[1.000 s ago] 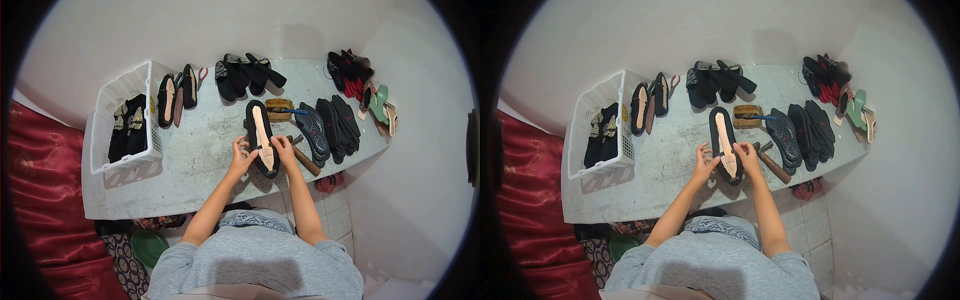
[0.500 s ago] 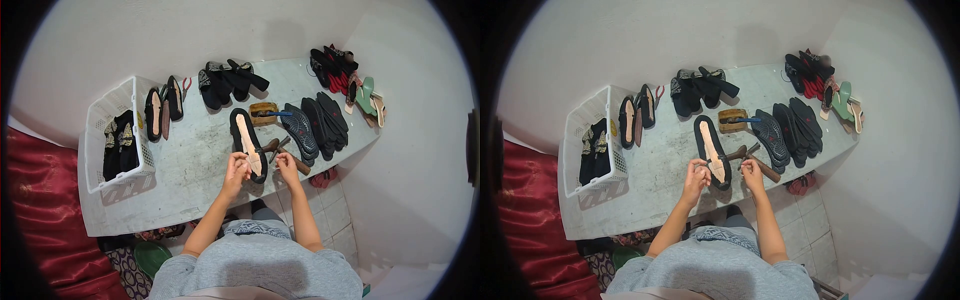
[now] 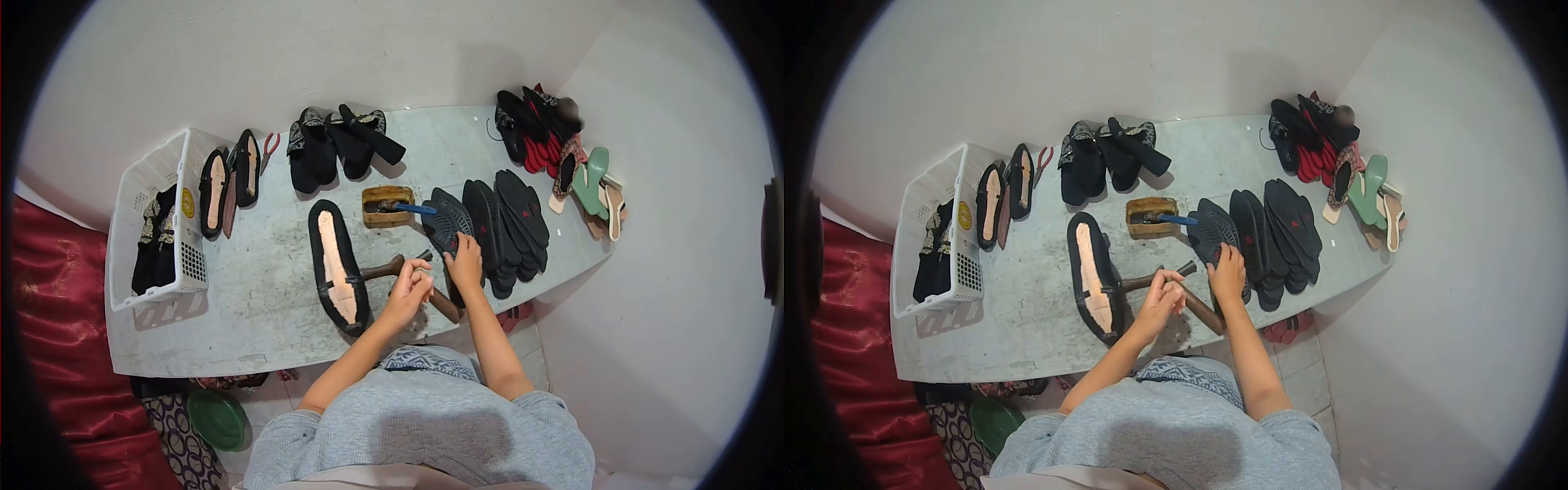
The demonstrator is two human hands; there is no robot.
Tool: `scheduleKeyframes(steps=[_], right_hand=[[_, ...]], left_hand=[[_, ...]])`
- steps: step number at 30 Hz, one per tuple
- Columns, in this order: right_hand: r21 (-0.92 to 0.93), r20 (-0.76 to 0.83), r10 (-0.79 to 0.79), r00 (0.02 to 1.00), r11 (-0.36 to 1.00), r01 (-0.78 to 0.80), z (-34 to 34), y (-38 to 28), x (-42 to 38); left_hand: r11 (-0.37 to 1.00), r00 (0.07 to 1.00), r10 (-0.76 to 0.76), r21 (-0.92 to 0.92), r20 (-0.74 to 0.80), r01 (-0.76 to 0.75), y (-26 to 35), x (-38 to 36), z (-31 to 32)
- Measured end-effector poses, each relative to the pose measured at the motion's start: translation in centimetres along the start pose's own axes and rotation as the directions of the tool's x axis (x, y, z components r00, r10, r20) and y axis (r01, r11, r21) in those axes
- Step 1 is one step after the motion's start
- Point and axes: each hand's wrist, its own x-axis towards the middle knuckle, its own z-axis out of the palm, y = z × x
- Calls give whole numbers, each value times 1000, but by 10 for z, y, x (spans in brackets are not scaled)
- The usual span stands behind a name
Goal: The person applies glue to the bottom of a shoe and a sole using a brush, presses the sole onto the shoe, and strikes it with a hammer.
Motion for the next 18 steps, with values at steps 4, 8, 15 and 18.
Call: scheduleKeyframes(steps=[4, 8, 15, 18], right_hand=[[-77, 102, 55, 993, 996, -47, -2, -3, 15], [-86, 119, 92, 989, 993, -82, -11, -7, 21], [205, 239, 47, 970, 974, -97, -3, 12, 29], [377, 179, -7, 984, 924, -63, -17, 6, 24]], left_hand=[[1000, 998, -9, 0, -70, 9, -18, 17, 4], [999, 987, -41, -3, -154, 41, -26, 29, 5], [997, 971, -54, 44, -232, 66, -32, 42, 1], [995, 959, -65, 55, -277, 83, -33, 41, -1]])
